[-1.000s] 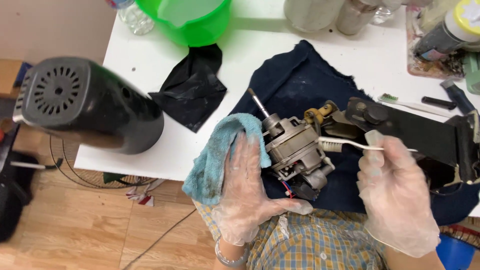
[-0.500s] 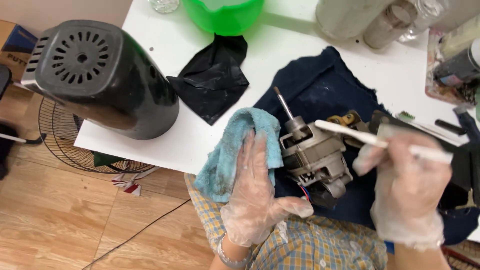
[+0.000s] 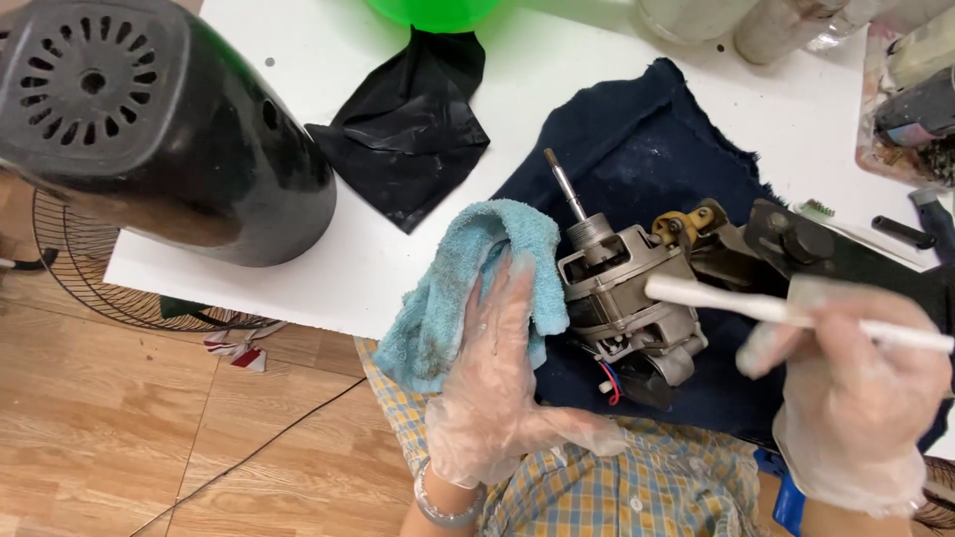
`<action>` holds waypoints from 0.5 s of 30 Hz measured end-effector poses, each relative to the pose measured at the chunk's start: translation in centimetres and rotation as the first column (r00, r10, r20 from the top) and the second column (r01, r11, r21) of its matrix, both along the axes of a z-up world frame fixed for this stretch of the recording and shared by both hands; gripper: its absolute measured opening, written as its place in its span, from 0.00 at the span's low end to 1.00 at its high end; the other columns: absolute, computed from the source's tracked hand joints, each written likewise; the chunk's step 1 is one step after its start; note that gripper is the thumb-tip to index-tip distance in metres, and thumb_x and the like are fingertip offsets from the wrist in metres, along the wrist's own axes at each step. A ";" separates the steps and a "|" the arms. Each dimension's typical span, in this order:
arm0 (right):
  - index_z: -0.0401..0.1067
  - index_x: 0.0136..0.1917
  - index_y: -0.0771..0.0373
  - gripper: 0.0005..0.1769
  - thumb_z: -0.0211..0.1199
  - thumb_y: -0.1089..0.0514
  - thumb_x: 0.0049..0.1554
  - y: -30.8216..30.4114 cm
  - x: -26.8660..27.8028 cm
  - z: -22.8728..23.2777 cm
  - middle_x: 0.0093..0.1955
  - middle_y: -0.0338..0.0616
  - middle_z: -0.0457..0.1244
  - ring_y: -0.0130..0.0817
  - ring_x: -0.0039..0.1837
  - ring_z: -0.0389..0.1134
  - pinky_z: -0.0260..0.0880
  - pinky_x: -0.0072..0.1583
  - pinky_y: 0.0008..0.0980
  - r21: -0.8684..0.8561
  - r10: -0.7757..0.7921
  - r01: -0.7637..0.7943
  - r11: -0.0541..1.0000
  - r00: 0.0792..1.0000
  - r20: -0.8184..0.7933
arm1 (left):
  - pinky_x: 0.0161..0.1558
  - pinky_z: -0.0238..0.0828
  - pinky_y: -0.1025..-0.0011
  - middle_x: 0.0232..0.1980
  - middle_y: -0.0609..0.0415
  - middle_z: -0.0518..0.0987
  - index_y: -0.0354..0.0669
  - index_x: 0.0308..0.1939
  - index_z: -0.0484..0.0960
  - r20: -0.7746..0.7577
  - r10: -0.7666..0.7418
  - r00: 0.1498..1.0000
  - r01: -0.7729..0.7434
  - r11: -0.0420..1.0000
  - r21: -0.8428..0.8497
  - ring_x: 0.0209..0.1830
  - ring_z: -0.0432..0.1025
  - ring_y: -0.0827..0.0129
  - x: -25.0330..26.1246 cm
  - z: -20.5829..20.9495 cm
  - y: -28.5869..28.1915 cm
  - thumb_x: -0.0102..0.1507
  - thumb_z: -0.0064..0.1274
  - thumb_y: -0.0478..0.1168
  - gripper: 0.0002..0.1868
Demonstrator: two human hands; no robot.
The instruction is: Clean a fan motor and its housing using a cloth and cotton swabs
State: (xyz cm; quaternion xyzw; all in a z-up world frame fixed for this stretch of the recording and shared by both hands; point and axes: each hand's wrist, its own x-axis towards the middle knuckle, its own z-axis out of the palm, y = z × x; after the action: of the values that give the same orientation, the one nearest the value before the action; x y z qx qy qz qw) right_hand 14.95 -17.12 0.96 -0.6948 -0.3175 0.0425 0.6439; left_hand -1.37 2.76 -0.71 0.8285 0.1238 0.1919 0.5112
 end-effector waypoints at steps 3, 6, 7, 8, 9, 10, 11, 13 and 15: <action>0.65 0.48 0.60 0.10 0.53 0.52 0.59 -1.1 -0.7 0.2 0.33 0.50 0.60 0.36 0.30 0.63 0.68 0.33 0.26 -0.060 -0.147 0.142 0.988 0.984 -0.096 | 0.72 0.28 0.43 0.72 0.31 0.51 0.37 0.69 0.40 0.078 -0.028 0.997 0.024 0.998 0.057 0.75 0.43 0.39 0.1 -0.3 0.3 0.49 0.34 0.73 0.57; 0.56 0.54 0.69 0.05 0.40 0.66 0.70 -2.1 -1.4 -0.1 0.34 0.51 0.54 0.38 0.32 0.58 0.63 0.39 0.30 -0.146 -0.309 0.333 0.931 0.936 0.166 | 0.72 0.28 0.44 0.72 0.32 0.50 0.37 0.69 0.41 0.058 -0.028 0.998 0.026 0.999 0.039 0.75 0.42 0.39 0.1 0.0 0.3 0.48 0.33 0.74 0.58; 0.56 0.54 0.69 0.05 0.40 0.66 0.70 -3.0 -1.5 -0.3 0.34 0.51 0.54 0.38 0.32 0.58 0.63 0.39 0.30 -0.145 -0.311 0.335 0.931 0.936 0.164 | 0.72 0.28 0.44 0.72 0.32 0.50 0.37 0.69 0.41 0.057 -0.030 0.998 0.028 0.999 0.041 0.75 0.42 0.39 0.2 0.0 0.3 0.48 0.33 0.74 0.58; 0.60 0.48 0.68 0.12 0.42 0.57 0.67 -3.9 -1.6 -0.5 0.34 0.51 0.57 0.38 0.33 0.61 0.67 0.40 0.30 -0.168 -0.230 0.259 0.951 0.958 0.173 | 0.72 0.26 0.44 0.73 0.32 0.49 0.37 0.70 0.40 0.043 -0.035 0.998 0.033 0.998 0.046 0.75 0.41 0.40 0.1 0.0 0.2 0.48 0.34 0.73 0.58; 0.64 0.43 0.68 0.20 0.43 0.49 0.65 -4.8 -1.8 -0.7 0.34 0.52 0.60 0.38 0.34 0.64 0.71 0.41 0.31 -0.192 -0.147 0.181 0.965 0.973 0.180 | 0.72 0.25 0.45 0.73 0.33 0.48 0.38 0.70 0.39 0.028 -0.040 0.999 0.038 0.998 0.051 0.76 0.40 0.41 0.1 -0.1 0.2 0.48 0.35 0.73 0.58; 0.64 0.43 0.68 0.20 0.43 0.49 0.65 -4.5 -1.7 -0.6 0.34 0.52 0.60 0.38 0.34 0.64 0.71 0.41 0.31 -0.191 -0.152 0.185 0.964 0.973 0.176 | 0.72 0.25 0.45 0.73 0.33 0.48 0.38 0.70 0.39 0.024 -0.045 0.999 0.043 0.998 0.052 0.76 0.40 0.41 0.2 0.0 0.2 0.48 0.35 0.73 0.58; 0.64 0.46 0.68 0.14 0.45 0.55 0.61 -4.2 -1.6 -0.5 0.39 0.51 0.63 0.34 0.36 0.69 0.75 0.39 0.23 -0.153 0.015 0.027 0.988 0.964 0.267 | 0.72 0.25 0.47 0.73 0.32 0.48 0.37 0.69 0.40 -0.009 -0.033 0.999 0.033 0.998 0.052 0.75 0.41 0.43 0.2 0.0 0.1 0.46 0.35 0.74 0.60; 0.64 0.48 0.67 0.10 0.46 0.61 0.57 -3.5 -1.8 0.6 0.44 0.49 0.66 0.31 0.37 0.75 0.79 0.38 0.14 -0.128 0.168 -0.130 0.983 0.917 0.362 | 0.71 0.25 0.49 0.72 0.32 0.48 0.36 0.69 0.42 -0.040 -0.026 0.999 0.028 0.998 0.057 0.75 0.41 0.44 0.3 0.0 0.0 0.44 0.35 0.74 0.61; 0.61 0.45 0.77 0.14 0.41 0.61 0.59 -2.5 -2.3 2.8 0.34 0.58 0.60 0.41 0.33 0.66 0.71 0.44 0.32 -0.283 0.006 0.090 0.955 0.947 0.321 | 0.72 0.25 0.49 0.73 0.33 0.48 0.37 0.69 0.42 -0.035 -0.010 0.999 0.011 0.999 0.052 0.75 0.41 0.45 0.2 0.0 -0.1 0.46 0.35 0.74 0.60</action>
State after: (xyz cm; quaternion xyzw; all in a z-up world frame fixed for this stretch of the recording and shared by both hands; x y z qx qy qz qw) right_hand 12.63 -19.63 3.74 -0.7871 -0.3923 -0.0372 0.4746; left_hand -1.15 2.64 -0.67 0.8455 0.1232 0.1781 0.4881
